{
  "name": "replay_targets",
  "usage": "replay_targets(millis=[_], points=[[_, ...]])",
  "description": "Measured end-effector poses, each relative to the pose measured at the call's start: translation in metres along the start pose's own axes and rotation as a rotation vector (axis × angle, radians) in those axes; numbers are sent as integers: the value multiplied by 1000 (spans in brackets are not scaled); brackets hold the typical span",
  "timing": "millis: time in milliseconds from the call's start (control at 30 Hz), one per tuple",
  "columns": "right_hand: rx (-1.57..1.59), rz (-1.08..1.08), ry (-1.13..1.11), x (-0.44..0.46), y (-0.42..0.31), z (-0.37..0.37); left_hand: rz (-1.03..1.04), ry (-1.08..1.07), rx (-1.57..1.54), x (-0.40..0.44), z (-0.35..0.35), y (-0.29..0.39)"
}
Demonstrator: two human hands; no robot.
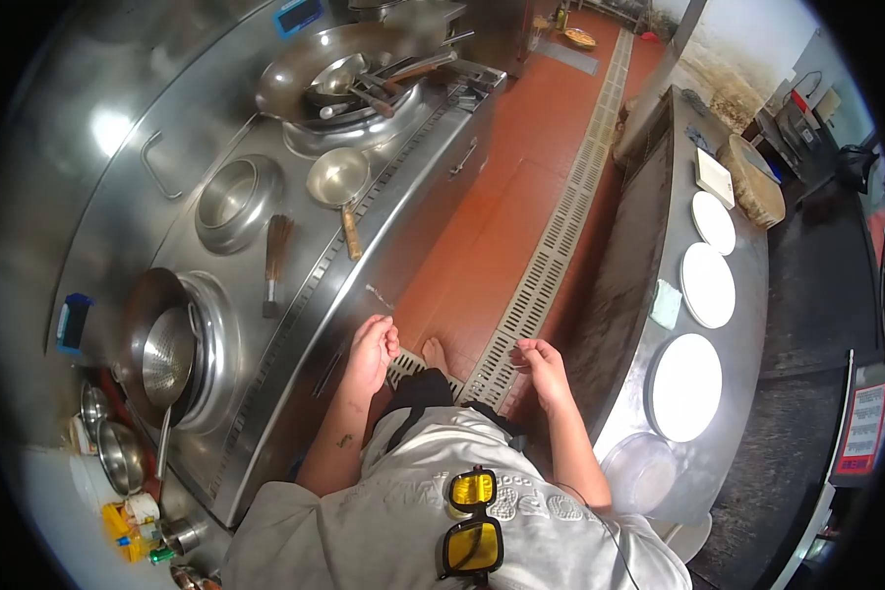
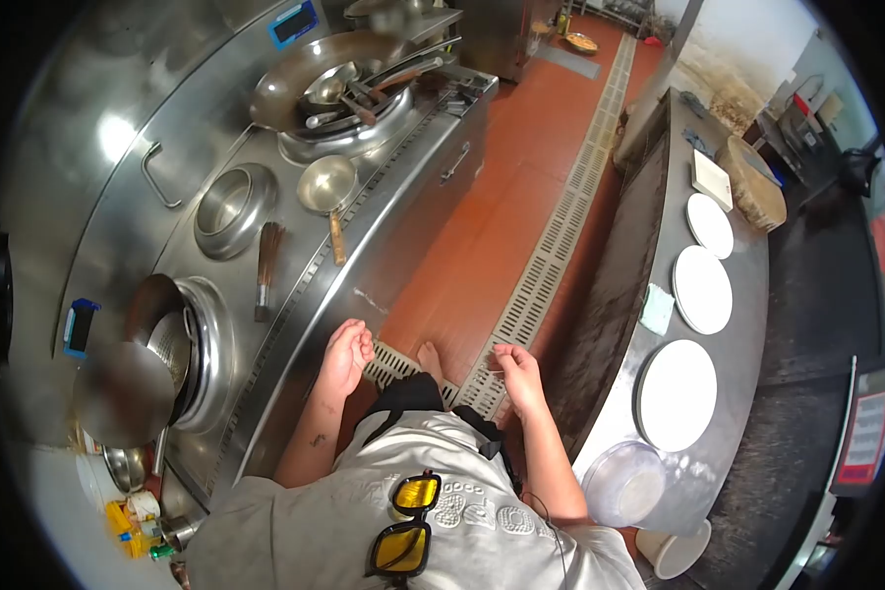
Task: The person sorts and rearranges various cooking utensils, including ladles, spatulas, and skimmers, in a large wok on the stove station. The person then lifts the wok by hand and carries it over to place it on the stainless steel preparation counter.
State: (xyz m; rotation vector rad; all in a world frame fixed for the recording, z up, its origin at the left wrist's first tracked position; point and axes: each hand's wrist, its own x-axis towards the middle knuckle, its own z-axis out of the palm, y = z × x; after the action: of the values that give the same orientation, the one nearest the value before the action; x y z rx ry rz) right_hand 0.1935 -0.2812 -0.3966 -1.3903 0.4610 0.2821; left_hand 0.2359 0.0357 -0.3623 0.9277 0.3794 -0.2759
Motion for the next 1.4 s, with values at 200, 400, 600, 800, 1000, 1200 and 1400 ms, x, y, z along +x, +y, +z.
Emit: replay_targets(millis=[200,400,600,800,1000,1200,1400], points=[[-16,-37,55,64,-39,-5,-27,-21,16,81,31,10],[-53,-32,77,151,-103,5,-64,-54,47,193,67,37],[-120,-13,25,241,-169,28,31,-200,115,272,108,82],[-138,-31,-67,308,-213,60,89,-230,162,312,106,108],[-240,-52,-166,380,-243,81,33,-119,198,326,97,119],[-281,-157,-274,469,-285,104,39,64,294,326,98,138],[-269,-357,-343,580,-358,131,107,267,205,346,112,148]])
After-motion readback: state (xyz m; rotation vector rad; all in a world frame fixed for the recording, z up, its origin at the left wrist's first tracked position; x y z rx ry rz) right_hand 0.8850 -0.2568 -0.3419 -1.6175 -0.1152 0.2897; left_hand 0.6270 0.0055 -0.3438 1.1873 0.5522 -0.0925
